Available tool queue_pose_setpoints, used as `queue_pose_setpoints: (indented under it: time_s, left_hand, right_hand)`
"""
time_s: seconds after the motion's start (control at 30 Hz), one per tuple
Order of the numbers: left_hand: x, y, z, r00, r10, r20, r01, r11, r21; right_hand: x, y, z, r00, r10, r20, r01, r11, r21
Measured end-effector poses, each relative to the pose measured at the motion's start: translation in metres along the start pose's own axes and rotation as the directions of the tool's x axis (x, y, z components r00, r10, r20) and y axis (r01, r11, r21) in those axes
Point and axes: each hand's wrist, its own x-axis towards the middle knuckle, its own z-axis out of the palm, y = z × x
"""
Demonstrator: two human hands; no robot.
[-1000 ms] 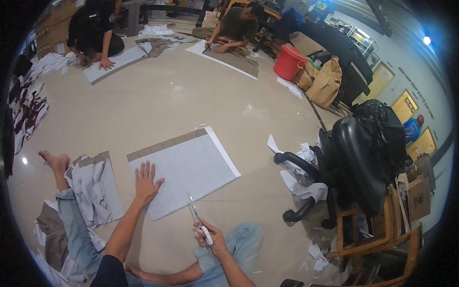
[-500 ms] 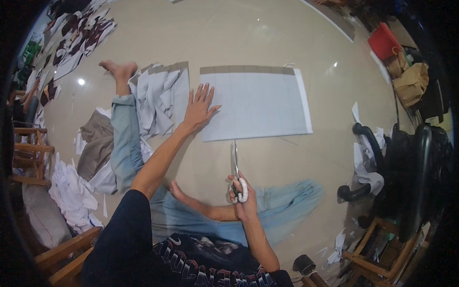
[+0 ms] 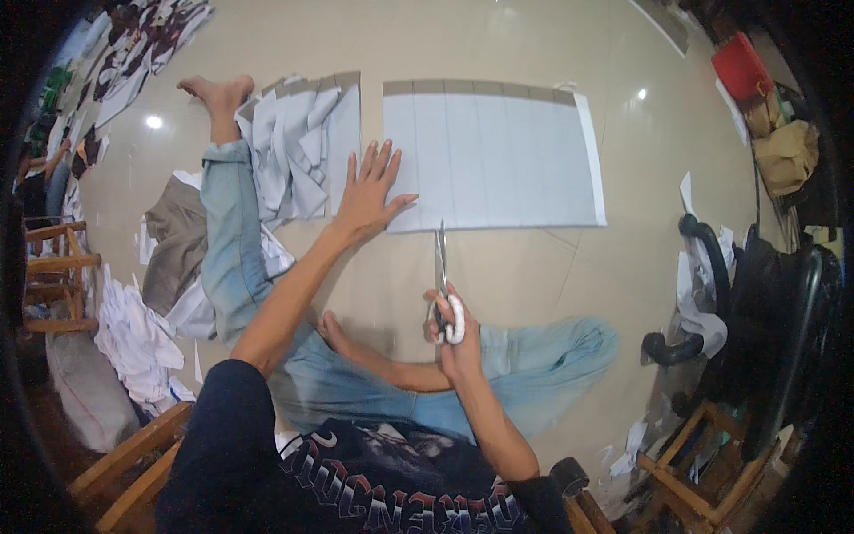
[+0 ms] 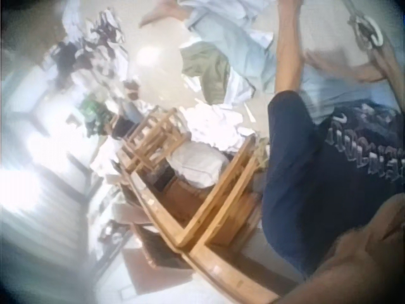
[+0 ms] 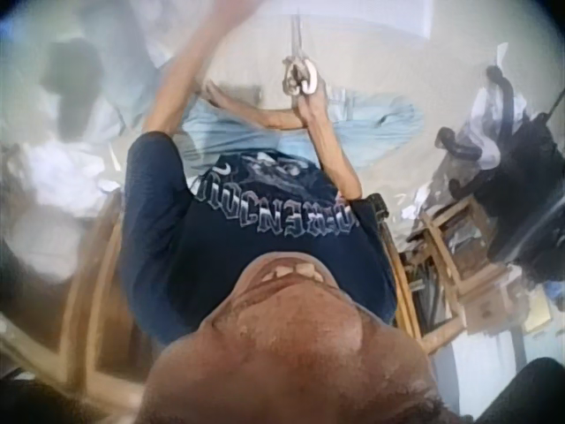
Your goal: The person sits on the floor and uses scissors to cut a large piece of light-colored fabric into strips. The person holds the fabric with one hand and cuts along marked lines with the other, accumulating cut pieces on the floor.
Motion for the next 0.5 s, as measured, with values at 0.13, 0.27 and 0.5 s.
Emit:
queue_pose_setpoints:
  time_s: [0.13,0.27,0.5]
  left_hand:
    - [-0.024,-0.001,-0.015,0.987,0.083,0.139,-0.075,0.995,-0.059]
    - [-0.033,-0.007,-0.012,0.983,0.088,0.159,-0.085,0.996,-0.024]
    - [-0.035,-0.007,-0.009,0.988,0.091,0.122,-0.092,0.996,-0.003]
  right_hand:
    - [0.014,0.010,0.000,1.000,-0.010,0.027,0.010,1.000,0.000]
    - [0.029,0.016,0.016,0.997,-0.070,0.019,0.071,0.991,-0.116]
    - [0.037,0.021,0.018,0.992,-0.129,-0.005,0.126,0.973,-0.192]
